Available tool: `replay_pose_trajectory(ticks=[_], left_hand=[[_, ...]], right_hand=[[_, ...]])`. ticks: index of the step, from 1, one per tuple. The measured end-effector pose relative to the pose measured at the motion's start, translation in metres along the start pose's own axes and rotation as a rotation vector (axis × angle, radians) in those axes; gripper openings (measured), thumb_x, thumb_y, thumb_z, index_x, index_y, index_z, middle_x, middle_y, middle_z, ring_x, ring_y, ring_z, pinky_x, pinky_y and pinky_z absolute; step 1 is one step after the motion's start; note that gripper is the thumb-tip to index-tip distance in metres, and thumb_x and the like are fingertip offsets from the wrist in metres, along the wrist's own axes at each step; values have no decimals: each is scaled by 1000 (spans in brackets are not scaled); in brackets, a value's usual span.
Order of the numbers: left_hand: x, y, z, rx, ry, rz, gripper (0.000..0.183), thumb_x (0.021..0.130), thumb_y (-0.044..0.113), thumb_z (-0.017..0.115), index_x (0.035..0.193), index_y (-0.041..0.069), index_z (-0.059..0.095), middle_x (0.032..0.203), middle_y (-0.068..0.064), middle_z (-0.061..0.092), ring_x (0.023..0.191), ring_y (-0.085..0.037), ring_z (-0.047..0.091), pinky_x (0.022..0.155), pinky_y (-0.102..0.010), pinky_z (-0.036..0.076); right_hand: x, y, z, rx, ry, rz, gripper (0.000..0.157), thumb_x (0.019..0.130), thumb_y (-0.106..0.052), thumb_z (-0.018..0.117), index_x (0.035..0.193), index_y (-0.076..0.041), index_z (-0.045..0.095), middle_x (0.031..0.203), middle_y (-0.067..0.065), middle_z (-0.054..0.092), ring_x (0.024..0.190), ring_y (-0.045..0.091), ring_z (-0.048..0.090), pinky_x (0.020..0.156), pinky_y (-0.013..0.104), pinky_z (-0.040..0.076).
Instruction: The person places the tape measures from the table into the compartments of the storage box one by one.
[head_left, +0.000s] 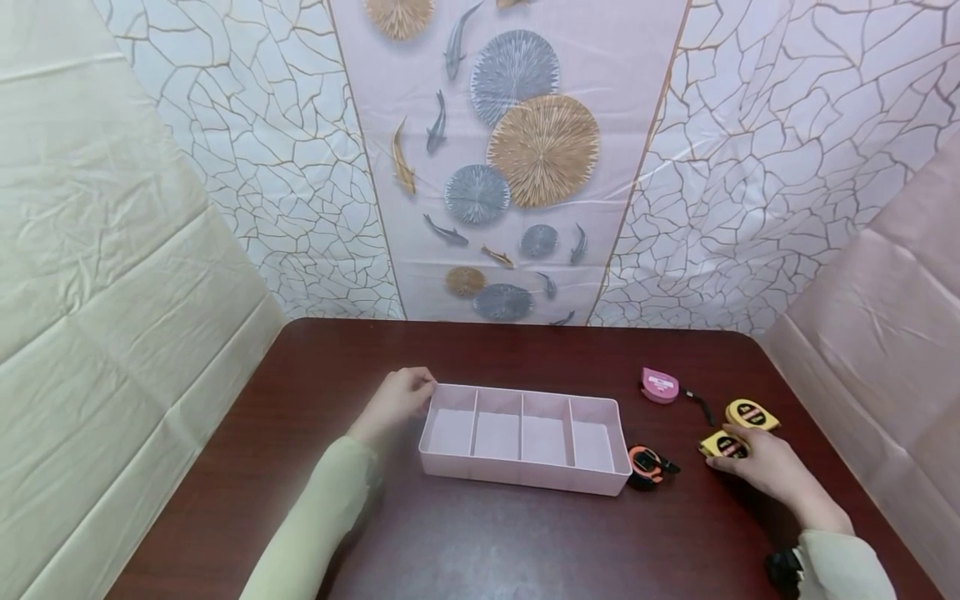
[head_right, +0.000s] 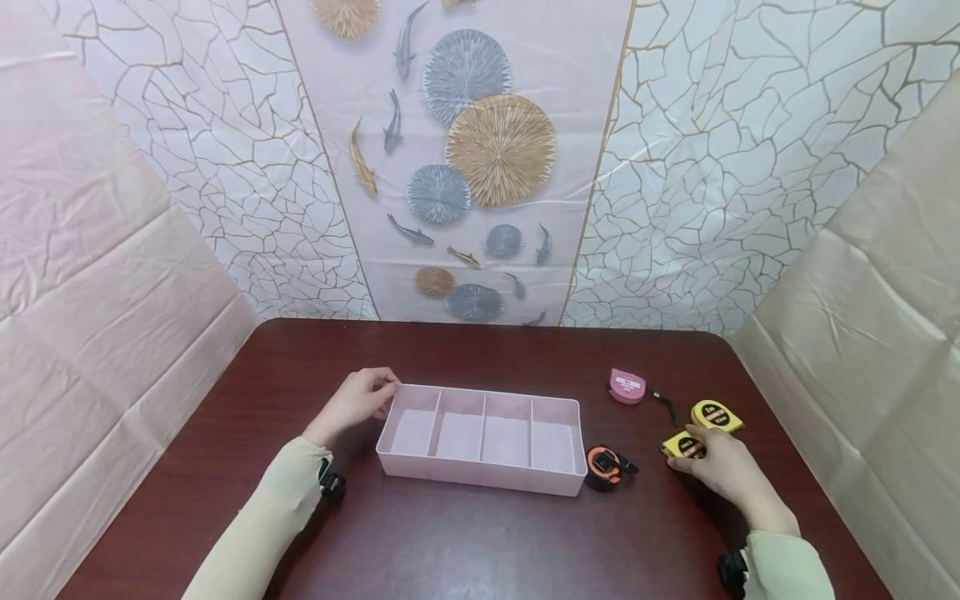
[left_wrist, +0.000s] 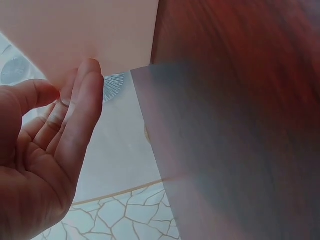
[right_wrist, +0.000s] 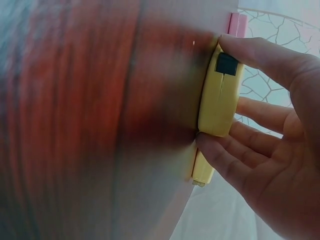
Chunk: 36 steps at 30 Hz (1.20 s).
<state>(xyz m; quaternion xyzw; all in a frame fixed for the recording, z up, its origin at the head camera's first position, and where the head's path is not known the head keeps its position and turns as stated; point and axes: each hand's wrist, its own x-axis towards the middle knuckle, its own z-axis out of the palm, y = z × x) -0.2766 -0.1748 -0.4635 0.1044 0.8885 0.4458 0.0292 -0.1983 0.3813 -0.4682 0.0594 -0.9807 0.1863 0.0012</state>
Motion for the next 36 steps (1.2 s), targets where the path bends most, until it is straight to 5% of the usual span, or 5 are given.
replay_pose_trajectory(ticks=[15, 36], left_hand=[[3, 4, 0, 30, 32, 23, 16, 96, 8, 57, 96, 1, 72, 70, -6, 66, 58, -15, 61, 54, -29, 58], [9, 3, 0, 30, 49, 2, 15, 97, 9, 59, 96, 2, 72, 73, -6, 66, 60, -18, 65, 55, -29, 59]], right_hand=[[4, 2, -3, 4, -19, 31, 75, 85, -36, 80, 130, 18, 52, 127, 42, 53, 114, 60, 51, 88, 69, 46], [10, 1, -15, -33, 82, -29, 70, 82, -32, 82, 125, 17, 57, 119, 43, 55, 104, 55, 57, 85, 65, 48]])
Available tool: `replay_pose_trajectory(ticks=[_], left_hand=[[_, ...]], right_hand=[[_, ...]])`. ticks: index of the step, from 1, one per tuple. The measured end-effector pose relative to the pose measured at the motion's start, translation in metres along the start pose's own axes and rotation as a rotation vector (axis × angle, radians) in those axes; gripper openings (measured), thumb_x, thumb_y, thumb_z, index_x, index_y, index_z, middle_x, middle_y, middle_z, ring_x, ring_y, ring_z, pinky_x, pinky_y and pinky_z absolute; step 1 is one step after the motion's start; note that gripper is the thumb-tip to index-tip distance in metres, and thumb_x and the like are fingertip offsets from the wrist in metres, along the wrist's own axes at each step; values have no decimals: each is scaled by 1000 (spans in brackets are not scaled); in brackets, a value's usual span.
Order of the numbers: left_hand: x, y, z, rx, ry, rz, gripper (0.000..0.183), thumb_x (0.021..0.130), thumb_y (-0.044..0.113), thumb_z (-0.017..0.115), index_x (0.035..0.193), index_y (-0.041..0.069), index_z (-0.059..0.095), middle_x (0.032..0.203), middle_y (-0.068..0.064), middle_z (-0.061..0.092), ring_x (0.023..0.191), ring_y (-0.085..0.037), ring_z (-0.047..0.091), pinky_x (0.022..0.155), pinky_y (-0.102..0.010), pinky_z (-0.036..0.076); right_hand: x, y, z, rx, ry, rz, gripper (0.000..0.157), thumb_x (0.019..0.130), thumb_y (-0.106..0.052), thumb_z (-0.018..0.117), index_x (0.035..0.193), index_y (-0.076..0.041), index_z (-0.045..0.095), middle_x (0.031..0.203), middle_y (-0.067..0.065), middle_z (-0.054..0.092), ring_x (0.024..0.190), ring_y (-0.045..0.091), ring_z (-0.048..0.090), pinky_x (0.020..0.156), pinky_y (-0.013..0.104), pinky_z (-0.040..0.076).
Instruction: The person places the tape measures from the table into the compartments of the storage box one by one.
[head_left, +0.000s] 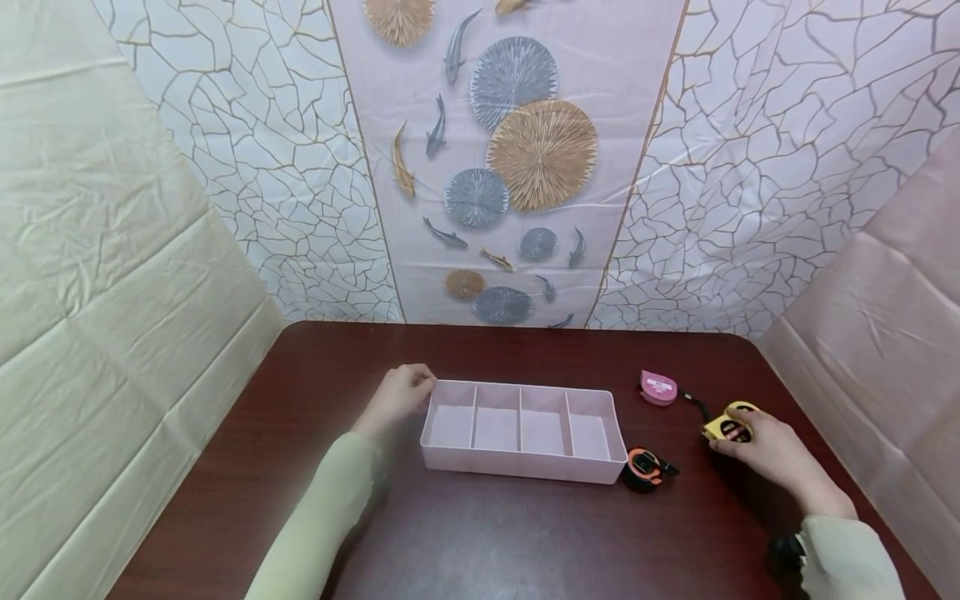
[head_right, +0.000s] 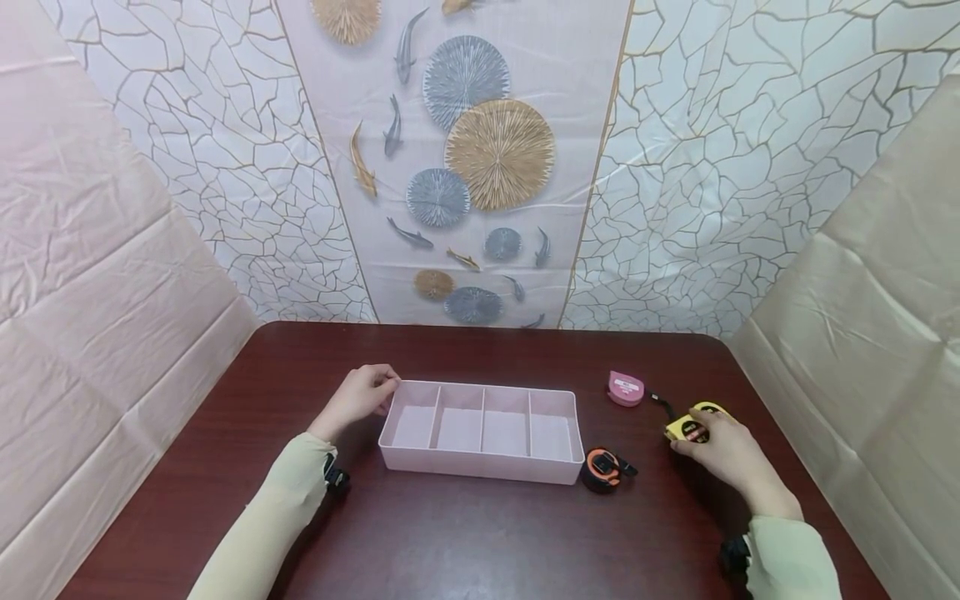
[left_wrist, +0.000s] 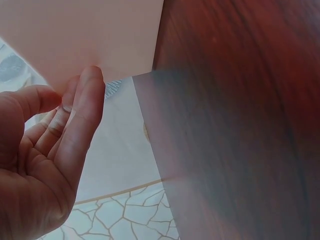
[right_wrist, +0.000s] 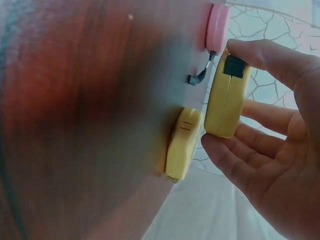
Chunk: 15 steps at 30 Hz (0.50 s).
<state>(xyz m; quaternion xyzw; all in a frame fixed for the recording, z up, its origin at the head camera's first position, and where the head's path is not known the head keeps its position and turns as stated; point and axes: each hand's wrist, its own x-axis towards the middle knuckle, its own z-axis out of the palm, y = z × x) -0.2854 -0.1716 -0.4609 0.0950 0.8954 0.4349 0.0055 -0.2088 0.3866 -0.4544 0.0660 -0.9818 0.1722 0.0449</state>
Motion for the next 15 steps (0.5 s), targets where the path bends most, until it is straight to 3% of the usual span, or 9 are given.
replay_pose_trajectory(ticks=[15], left_hand=[[2, 1, -1, -10, -9, -17, 15, 97, 9, 59, 97, 2, 72, 72, -5, 65, 60, -17, 63, 56, -30, 59]], right_hand=[[10, -4, -26, -12, 30, -46, 68, 85, -29, 79, 125, 20, 54, 118, 44, 55, 105, 56, 55, 86, 66, 46]])
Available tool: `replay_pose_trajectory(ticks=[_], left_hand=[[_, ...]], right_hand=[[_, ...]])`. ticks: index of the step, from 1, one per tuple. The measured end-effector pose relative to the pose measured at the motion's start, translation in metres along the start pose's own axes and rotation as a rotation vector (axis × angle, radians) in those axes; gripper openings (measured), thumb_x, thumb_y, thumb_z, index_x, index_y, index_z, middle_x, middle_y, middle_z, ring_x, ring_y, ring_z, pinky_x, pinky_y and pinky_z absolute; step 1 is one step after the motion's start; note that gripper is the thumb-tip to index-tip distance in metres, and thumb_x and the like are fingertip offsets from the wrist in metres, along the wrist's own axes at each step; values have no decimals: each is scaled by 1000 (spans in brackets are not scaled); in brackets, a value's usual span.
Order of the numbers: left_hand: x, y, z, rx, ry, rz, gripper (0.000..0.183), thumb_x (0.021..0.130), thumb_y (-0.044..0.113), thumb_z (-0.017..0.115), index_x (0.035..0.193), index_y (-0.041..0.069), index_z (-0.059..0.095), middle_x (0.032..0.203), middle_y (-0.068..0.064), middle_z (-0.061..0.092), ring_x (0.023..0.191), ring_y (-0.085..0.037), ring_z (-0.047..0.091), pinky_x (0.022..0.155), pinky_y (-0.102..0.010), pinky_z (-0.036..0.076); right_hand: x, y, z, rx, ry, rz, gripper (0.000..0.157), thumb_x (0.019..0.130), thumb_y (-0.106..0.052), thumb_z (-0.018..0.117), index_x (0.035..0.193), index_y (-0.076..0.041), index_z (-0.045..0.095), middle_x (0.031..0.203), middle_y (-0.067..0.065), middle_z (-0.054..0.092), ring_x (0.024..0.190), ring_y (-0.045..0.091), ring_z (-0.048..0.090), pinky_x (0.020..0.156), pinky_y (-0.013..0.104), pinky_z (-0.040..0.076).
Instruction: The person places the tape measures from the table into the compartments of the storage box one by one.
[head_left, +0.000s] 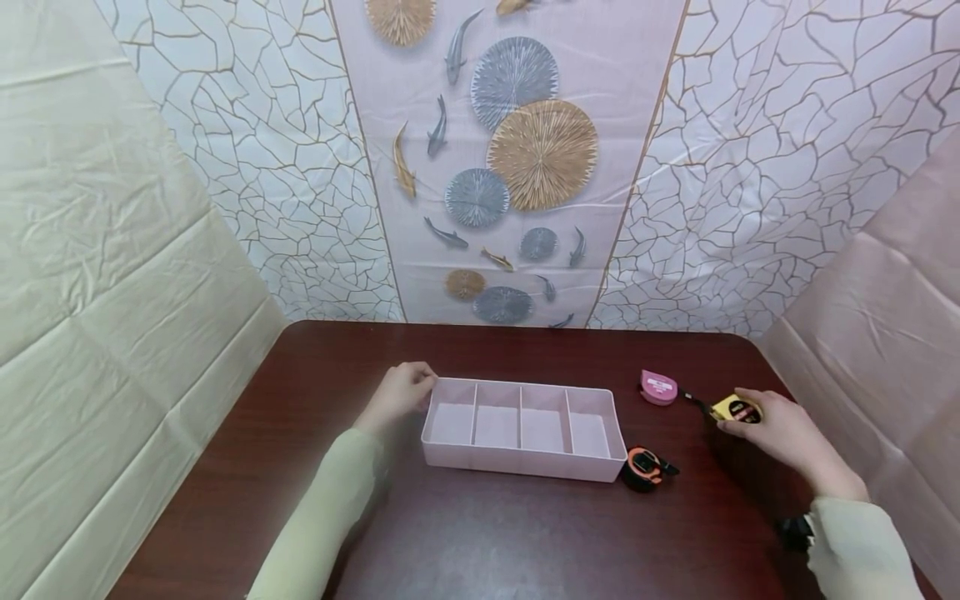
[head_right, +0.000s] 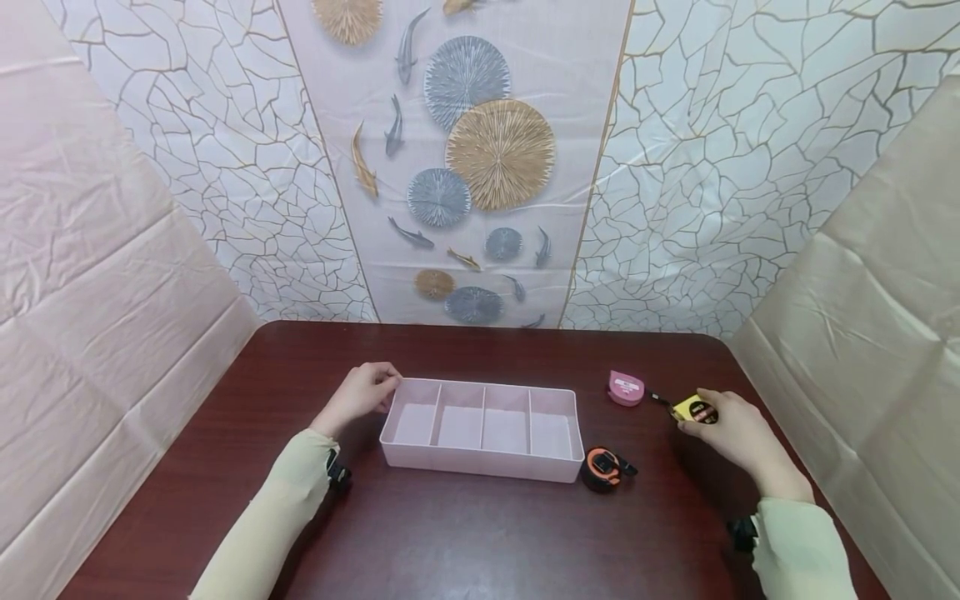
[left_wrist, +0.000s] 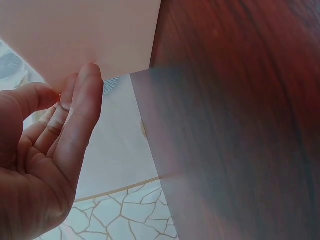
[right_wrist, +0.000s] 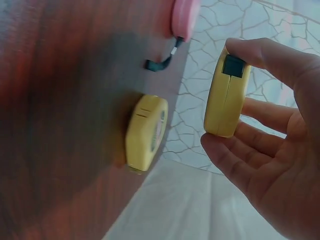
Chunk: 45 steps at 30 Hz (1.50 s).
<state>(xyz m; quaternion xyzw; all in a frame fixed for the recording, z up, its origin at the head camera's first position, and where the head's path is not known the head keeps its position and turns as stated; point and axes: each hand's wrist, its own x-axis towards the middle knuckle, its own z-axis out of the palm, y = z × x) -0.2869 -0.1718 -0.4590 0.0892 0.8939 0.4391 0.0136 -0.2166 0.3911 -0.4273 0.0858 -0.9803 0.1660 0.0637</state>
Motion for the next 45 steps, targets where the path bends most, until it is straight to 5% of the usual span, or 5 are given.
replay_pose_trajectory(ticks=[23, 29, 38, 45], left_hand=[[4, 2, 1, -10, 12, 14, 14, 96, 9, 60, 97, 2, 72, 73, -8, 68, 58, -16, 65, 55, -29, 60], [4, 3, -2, -17, 1, -1, 14, 98, 9, 60, 98, 1, 71, 74, -9, 68, 59, -17, 65, 56, -30, 60], [1, 2, -3, -35, -12, -20, 14, 97, 8, 59, 100, 0, 71, 75, -7, 68, 61, -20, 67, 57, -33, 61], [0, -2, 0, -59, -25, -27, 14, 98, 10, 61, 101, 1, 71, 75, -8, 68, 61, -19, 67, 58, -33, 61]], right_hand=[[36, -22, -76, -39, -18, -12, 76, 92, -36, 73, 136, 18, 44, 137, 49, 37, 122, 68, 35, 95, 78, 33], [45, -31, -98, -49, -11, -20, 76, 93, -34, 72, 139, 19, 41, 132, 50, 39, 117, 65, 41, 91, 76, 37], [56, -42, -123, -120, 85, -90, 71, 89, -29, 76, 135, 17, 47, 117, 44, 53, 90, 45, 57, 68, 53, 46], [58, -49, -134, -85, 67, -42, 76, 90, -34, 75, 140, 15, 44, 129, 45, 45, 106, 55, 51, 78, 66, 44]])
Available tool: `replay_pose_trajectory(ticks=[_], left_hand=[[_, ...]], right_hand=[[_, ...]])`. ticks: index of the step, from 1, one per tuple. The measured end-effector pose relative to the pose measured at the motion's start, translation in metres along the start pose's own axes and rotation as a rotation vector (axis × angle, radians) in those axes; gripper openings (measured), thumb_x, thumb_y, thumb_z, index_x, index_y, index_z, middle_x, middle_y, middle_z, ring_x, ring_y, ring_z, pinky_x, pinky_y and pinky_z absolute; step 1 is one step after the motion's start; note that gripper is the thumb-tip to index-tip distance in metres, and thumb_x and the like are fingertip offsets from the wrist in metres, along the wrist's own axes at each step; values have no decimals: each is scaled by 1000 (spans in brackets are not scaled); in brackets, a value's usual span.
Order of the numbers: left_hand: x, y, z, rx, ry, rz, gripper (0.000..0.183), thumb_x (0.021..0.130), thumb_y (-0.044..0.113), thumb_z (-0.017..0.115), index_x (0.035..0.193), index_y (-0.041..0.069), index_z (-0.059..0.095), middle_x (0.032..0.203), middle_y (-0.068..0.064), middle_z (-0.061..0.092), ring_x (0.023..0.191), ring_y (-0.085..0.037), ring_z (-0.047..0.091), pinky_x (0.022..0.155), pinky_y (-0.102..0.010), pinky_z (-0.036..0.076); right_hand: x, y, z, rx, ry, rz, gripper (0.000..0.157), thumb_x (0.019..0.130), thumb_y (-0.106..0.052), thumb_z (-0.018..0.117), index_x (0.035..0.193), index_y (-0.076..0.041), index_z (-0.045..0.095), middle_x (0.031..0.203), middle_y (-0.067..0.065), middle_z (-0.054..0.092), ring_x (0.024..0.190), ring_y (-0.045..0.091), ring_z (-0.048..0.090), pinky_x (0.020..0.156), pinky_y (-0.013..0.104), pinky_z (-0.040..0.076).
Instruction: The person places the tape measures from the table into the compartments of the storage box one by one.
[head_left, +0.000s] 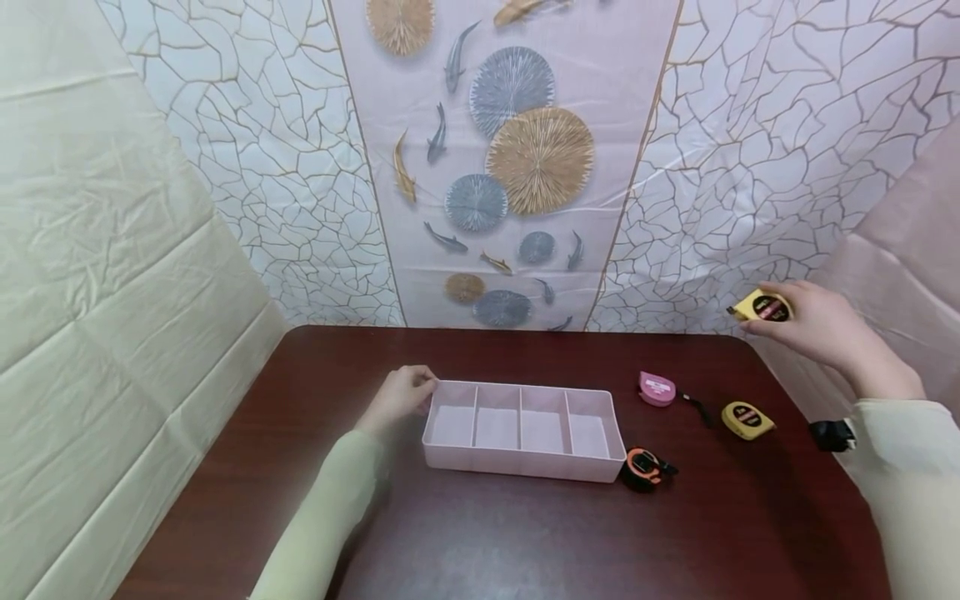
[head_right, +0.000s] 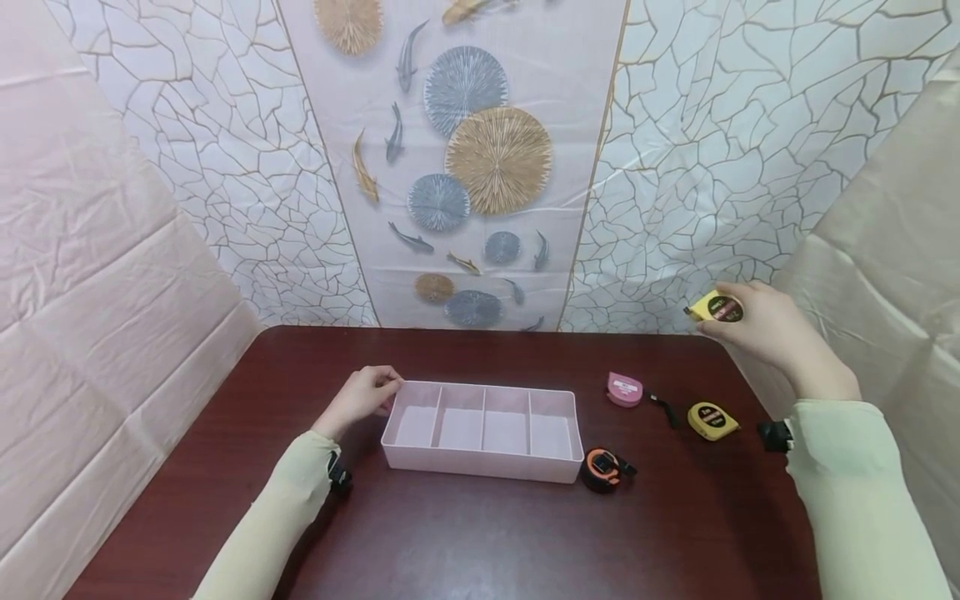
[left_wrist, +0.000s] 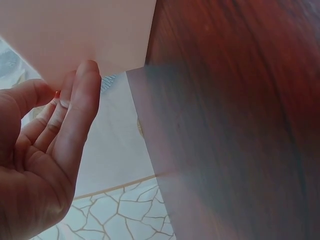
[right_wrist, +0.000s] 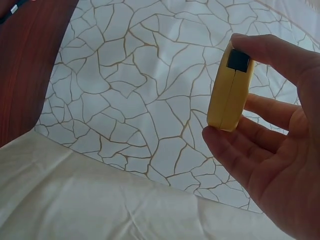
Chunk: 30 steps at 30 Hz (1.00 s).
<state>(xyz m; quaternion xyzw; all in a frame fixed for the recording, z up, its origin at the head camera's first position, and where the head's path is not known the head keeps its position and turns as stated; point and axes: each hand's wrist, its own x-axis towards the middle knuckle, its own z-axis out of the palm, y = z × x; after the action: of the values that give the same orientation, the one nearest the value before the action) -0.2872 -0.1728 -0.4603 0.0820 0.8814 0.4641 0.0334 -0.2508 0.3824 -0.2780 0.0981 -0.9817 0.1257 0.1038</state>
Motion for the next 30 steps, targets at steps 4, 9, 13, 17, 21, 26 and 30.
replay_pose_trajectory(ticks=[4, 9, 13, 17, 21, 26, 30], left_hand=[[-1, 0, 0, -11, 2, -4, 15, 100, 13, 61, 102, 1, 71, 76, -8, 67, 63, -19, 67, 59, -32, 61], [-1, -3, -1, -53, -3, -15, 16, 101, 15, 61, 105, 2, 70, 86, -10, 69, 71, -21, 69, 65, -34, 62], [-1, -6, 0, -65, -13, -18, 17, 102, 15, 61, 106, 2, 70, 97, -12, 72, 78, -22, 70, 72, -36, 63], [-2, -7, -1, -31, -7, -9, 16, 101, 17, 62, 104, 4, 71, 103, -11, 72, 81, -21, 71, 76, -36, 62], [-3, -8, -1, -5, 4, 15, 16, 100, 17, 62, 103, 4, 72, 103, -9, 72, 81, -19, 70, 78, -35, 61], [-2, -9, -1, 4, 9, 32, 17, 100, 18, 63, 104, 5, 72, 101, -8, 72, 81, -17, 68, 80, -34, 60], [-1, -9, -1, 9, 9, 35, 17, 100, 19, 63, 104, 6, 73, 101, -7, 72, 81, -16, 68, 80, -35, 59]], right_hand=[[2, -3, -1, 0, -3, 1, 76, 91, -36, 74, 140, 14, 44, 129, 44, 45, 105, 53, 51, 77, 64, 44], [6, -7, 0, -12, -2, -17, 75, 90, -34, 75, 140, 13, 44, 126, 43, 48, 100, 49, 53, 73, 56, 44], [9, -11, 2, 0, -25, -32, 74, 90, -31, 75, 140, 13, 44, 126, 43, 47, 101, 49, 53, 75, 57, 45], [14, -21, 2, 20, -47, -29, 75, 91, -34, 74, 143, 11, 43, 132, 44, 44, 107, 52, 50, 81, 62, 44], [20, -33, 1, 47, -50, -41, 78, 92, -40, 73, 145, 7, 43, 135, 42, 45, 111, 51, 49, 83, 62, 44], [28, -50, -1, 88, -57, -64, 80, 91, -42, 74, 148, 3, 43, 141, 40, 42, 124, 56, 42, 98, 71, 36], [35, -65, -1, 95, -58, -70, 78, 91, -41, 74, 147, 3, 44, 144, 37, 41, 127, 55, 41, 100, 71, 35]])
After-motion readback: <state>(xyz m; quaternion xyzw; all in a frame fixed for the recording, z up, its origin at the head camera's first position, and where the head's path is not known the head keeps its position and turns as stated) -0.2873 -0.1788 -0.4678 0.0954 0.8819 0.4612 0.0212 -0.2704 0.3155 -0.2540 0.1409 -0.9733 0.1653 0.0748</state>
